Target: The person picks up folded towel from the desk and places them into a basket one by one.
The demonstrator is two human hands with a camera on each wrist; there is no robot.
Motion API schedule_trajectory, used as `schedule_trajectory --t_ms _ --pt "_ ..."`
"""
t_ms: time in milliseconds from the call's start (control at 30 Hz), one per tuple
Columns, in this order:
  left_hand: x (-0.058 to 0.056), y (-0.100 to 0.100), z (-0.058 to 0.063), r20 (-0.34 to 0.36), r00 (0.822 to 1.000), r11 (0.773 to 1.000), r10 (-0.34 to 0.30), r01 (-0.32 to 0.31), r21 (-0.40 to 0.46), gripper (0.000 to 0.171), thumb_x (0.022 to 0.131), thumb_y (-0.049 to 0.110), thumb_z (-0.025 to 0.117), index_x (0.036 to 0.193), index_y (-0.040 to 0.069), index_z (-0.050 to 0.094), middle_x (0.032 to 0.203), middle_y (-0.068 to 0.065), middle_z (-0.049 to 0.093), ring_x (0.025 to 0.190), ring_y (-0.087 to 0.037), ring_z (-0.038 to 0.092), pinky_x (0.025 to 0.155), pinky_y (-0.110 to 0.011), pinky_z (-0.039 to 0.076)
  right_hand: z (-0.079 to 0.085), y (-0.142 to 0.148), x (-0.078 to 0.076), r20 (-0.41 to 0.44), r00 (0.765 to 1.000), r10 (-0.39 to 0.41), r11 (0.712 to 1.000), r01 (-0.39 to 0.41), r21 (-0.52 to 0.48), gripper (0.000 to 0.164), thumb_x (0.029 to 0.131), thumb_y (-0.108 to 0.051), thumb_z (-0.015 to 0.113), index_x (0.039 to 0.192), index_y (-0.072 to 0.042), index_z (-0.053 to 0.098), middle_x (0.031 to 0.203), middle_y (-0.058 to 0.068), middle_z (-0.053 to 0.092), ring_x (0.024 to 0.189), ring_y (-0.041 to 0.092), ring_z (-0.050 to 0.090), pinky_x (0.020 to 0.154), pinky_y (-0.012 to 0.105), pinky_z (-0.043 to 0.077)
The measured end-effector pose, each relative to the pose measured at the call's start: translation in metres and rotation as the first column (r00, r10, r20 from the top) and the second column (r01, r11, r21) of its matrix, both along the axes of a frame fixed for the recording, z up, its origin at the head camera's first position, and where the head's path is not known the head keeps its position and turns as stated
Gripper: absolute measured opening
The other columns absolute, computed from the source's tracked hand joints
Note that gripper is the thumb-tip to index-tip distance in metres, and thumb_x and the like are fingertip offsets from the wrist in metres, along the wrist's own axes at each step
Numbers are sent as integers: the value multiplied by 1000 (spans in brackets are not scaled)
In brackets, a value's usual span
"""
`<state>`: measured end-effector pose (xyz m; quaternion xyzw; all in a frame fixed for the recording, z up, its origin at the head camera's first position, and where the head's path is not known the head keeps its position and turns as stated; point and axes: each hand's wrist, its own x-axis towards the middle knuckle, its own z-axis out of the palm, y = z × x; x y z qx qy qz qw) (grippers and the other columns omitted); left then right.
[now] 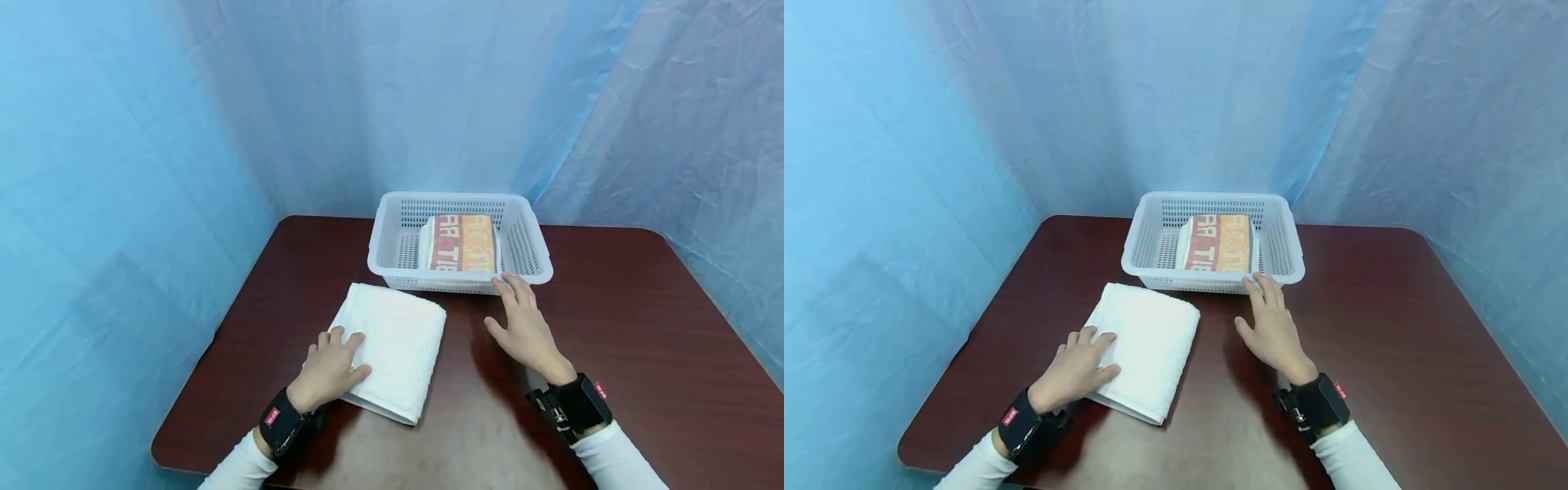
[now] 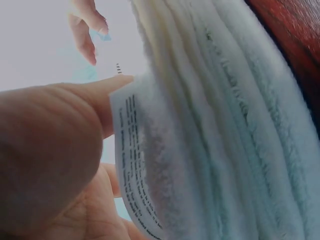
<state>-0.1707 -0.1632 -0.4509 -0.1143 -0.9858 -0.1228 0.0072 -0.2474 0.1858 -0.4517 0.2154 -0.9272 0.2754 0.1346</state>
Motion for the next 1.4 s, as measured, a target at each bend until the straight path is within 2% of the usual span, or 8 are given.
schedule_trajectory --t_ms 267,433,567,733,933,1033,1167,1400 --pt "1 8 -1 1 1000 999 -28 28 -15 54 90 36 71 134 7 58 128 -28 50 109 -42 47 81 -55 43 1 3 -1 16 1000 -8 1000 8 15 69 91 -9 68 150 4 34 156 25 24 144 43 18 103 61 35" --pt "3 13 -3 -4 999 999 -53 53 1 54 91 35 71 134 6 58 128 -28 49 108 -42 47 80 -55 42 2 5 0 15 1000 -9 1000 8 27 68 91 -9 67 150 4 35 156 25 25 144 43 20 101 65 34" --pt "2 16 -4 12 998 997 -66 65 27 54 92 36 70 135 6 58 130 -29 48 109 -43 46 81 -55 41 3 5 2 15 1000 -9 1000 9 24 66 91 -9 67 149 5 36 157 25 24 144 44 19 101 69 30" --pt "2 18 -2 23 995 994 -92 90 61 52 91 34 71 133 7 58 130 -28 50 110 -43 46 81 -56 44 3 4 6 70 997 -11 1000 10 22 66 93 -12 65 149 6 35 161 24 17 149 43 10 108 70 21" --pt "1 20 -1 56 992 983 -110 100 151 47 91 29 72 131 7 60 132 -29 48 110 -44 47 83 -56 45 1 1 16 134 991 -29 1000 28 10 68 95 -14 63 152 3 31 163 24 9 149 44 5 107 71 19" --pt "0 20 -1 70 992 972 -109 92 217 44 91 25 73 129 7 61 132 -27 48 108 -42 47 83 -51 47 -2 -1 23 176 984 -30 999 32 -8 68 95 -14 63 153 1 30 161 28 9 146 48 10 105 71 22" --pt "0 21 0 100 989 954 -112 79 289 41 90 19 74 127 7 60 131 -23 47 106 -37 47 79 -42 47 -7 -4 31 252 968 -8 999 18 -37 68 96 -14 62 154 0 28 155 32 15 140 50 20 102 66 32" --pt "0 24 1 137 982 924 -131 70 377 43 89 16 74 128 7 58 133 -20 45 104 -29 48 79 -39 45 -17 -8 41 413 910 32 988 35 -153 66 97 -14 60 152 2 28 144 31 30 118 40 52 90 50 47"
